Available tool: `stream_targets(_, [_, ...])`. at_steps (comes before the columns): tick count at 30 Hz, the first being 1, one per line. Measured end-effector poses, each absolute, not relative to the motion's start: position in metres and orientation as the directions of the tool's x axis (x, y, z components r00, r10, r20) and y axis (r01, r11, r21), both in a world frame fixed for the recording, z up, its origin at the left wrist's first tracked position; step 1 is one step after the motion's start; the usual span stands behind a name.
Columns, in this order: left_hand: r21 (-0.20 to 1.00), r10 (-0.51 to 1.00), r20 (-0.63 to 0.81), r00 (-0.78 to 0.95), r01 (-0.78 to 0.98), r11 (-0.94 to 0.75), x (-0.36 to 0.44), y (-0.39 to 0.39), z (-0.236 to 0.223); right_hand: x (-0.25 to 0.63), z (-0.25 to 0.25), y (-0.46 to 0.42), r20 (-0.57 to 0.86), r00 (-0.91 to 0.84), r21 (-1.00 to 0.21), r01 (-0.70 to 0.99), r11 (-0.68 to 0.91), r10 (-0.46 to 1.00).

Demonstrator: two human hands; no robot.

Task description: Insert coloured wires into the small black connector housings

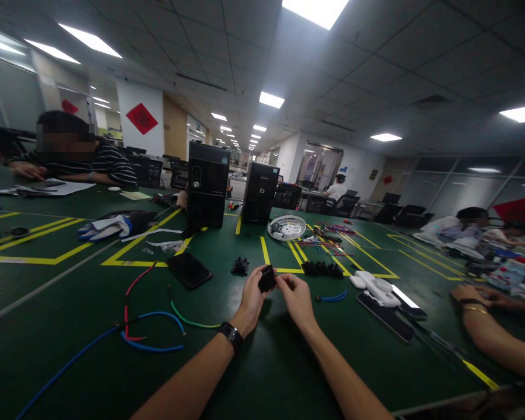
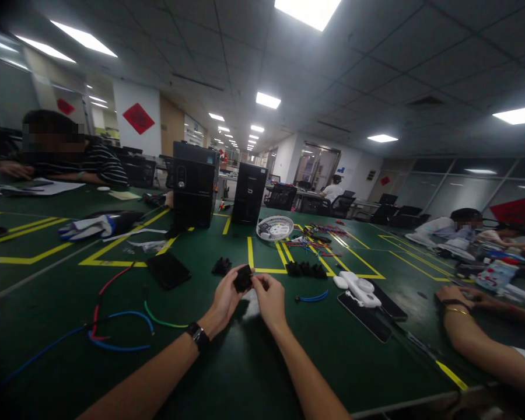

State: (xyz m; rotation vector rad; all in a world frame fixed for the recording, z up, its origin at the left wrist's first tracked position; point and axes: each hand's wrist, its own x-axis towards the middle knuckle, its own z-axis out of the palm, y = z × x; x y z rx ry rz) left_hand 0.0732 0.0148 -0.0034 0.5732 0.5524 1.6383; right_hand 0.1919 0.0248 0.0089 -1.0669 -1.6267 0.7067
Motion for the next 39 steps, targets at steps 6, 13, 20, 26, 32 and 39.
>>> stream_targets(6, [0.654, 0.993, 0.069, -0.096, -0.747, -0.118, 0.075, 0.013, -0.004, 0.193, 0.007, 0.025, 0.402, -0.057, -0.875, 0.270, 0.402, 0.914])
stream_targets(13, [0.783, 0.972, 0.190, -0.136, -0.576, -0.234, 0.074, 0.012, -0.008, 0.193, 0.015, 0.019, 0.130, -0.141, -0.986, 0.090, 0.143, 0.981])
stream_targets(20, [0.804, 0.952, 0.241, -0.188, -0.512, -0.304, 0.081, 0.002, -0.003, 0.187, 0.015, 0.016, 0.102, -0.126, -0.993, 0.053, 0.110, 0.987])
stream_targets(26, [0.850, 0.892, 0.385, -0.235, -0.287, -0.442, 0.084, -0.006, 0.000, 0.196, 0.017, 0.017, -0.011, -0.185, -1.000, 0.014, -0.009, 0.983])
stream_targets(32, [0.884, 0.908, 0.353, -0.226, -0.237, -0.403, 0.076, -0.006, 0.011, 0.195, 0.008, 0.016, 0.225, -0.281, -0.966, 0.061, 0.252, 0.933])
stream_targets(39, [0.888, 0.913, 0.320, -0.253, -0.256, -0.383, 0.065, -0.003, 0.016, 0.195, 0.050, -0.001, 0.397, -0.279, -0.822, 0.317, 0.474, 0.875])
